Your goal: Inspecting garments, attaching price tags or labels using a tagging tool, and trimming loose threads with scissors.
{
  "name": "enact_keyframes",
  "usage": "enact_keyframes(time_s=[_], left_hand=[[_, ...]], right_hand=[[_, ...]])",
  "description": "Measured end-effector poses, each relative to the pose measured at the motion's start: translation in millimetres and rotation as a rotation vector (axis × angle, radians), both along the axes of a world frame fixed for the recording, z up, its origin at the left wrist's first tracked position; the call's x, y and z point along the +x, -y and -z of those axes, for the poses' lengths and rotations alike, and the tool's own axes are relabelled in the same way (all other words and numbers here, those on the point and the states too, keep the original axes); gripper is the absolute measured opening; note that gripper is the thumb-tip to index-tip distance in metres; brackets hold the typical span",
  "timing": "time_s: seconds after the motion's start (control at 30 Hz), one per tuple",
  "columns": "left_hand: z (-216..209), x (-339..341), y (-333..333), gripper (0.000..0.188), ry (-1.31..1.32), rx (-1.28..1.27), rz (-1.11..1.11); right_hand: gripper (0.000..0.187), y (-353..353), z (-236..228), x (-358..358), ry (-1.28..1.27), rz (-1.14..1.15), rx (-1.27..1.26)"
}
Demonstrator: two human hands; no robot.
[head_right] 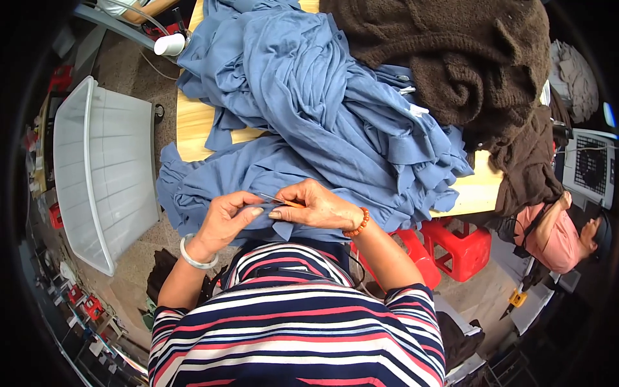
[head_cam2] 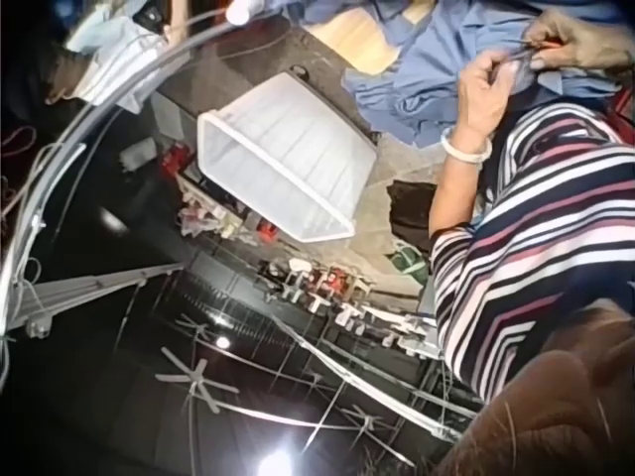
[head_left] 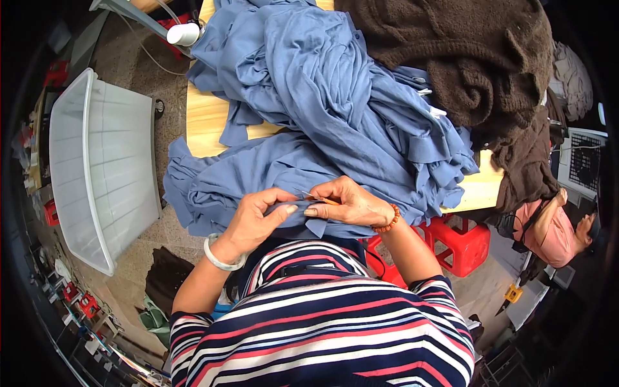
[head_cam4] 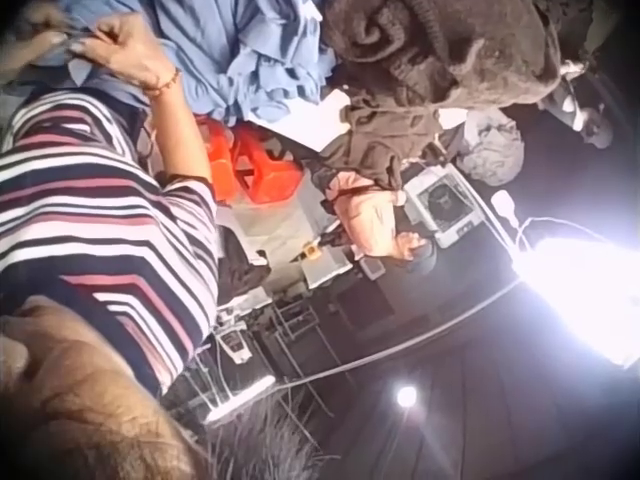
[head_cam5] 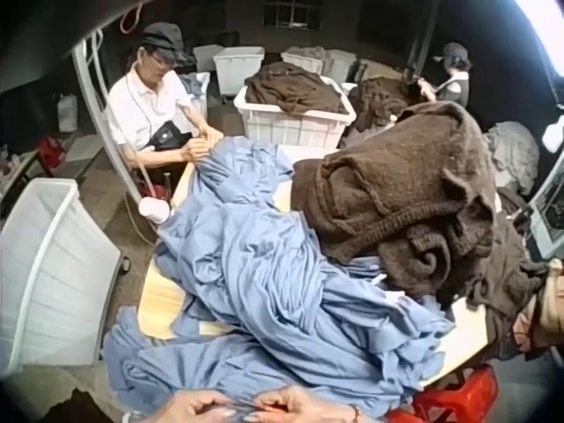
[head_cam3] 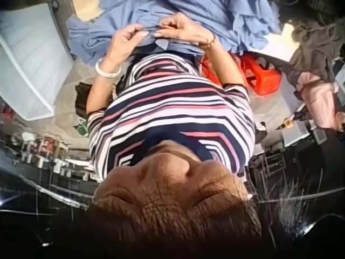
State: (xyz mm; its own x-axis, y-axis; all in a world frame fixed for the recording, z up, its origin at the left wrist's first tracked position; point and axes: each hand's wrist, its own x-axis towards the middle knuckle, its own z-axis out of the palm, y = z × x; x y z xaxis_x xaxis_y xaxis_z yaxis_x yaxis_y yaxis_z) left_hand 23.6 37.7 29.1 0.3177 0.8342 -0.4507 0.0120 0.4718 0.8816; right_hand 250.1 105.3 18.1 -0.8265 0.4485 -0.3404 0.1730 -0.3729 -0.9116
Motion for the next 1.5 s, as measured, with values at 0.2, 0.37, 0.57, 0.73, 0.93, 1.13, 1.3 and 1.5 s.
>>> enact_keyframes(time_s=[0.2,0.37,0.57,0.73,0.93,1.13,1.3,1.5], left_hand=[[9.2,-6.5,4.9,0.014,0.196,-0.184,-0.085],[-3.4,0.9,2.1,0.014,0.418,-0.387,-0.296],[3.3,1.0,7.8,0.013,0.431,-0.377,-0.395],[3.4,7.9,9.2,0.014,0.453,-0.311,-0.403],[0.2,11.4,9.8,0.015,0.381,-0.271,-0.367],[2.7,11.6,11.2,0.015,0.32,-0.2,-0.331],[2.9,12.2,11.1,0.015,0.307,-0.205,-0.327],[1.2,14.1,10.5,0.017,0.31,-0.185,-0.367]], right_hand=[[0.023,6.6,11.2,1.2,-0.028,0.136,-0.113],[0.029,10.3,11.5,0.2,0.162,0.271,0.247],[0.033,25.0,-36.3,9.0,0.248,0.461,0.801],[0.029,39.8,-31.0,-0.3,0.144,0.308,0.651],[0.029,40.5,-22.8,-3.5,0.324,0.243,0.603],[0.029,36.7,-17.1,-1.2,0.33,0.214,0.648],[0.026,36.4,-14.7,1.1,0.293,0.307,0.636],[0.026,36.8,-15.6,-0.6,0.244,0.431,0.468]])
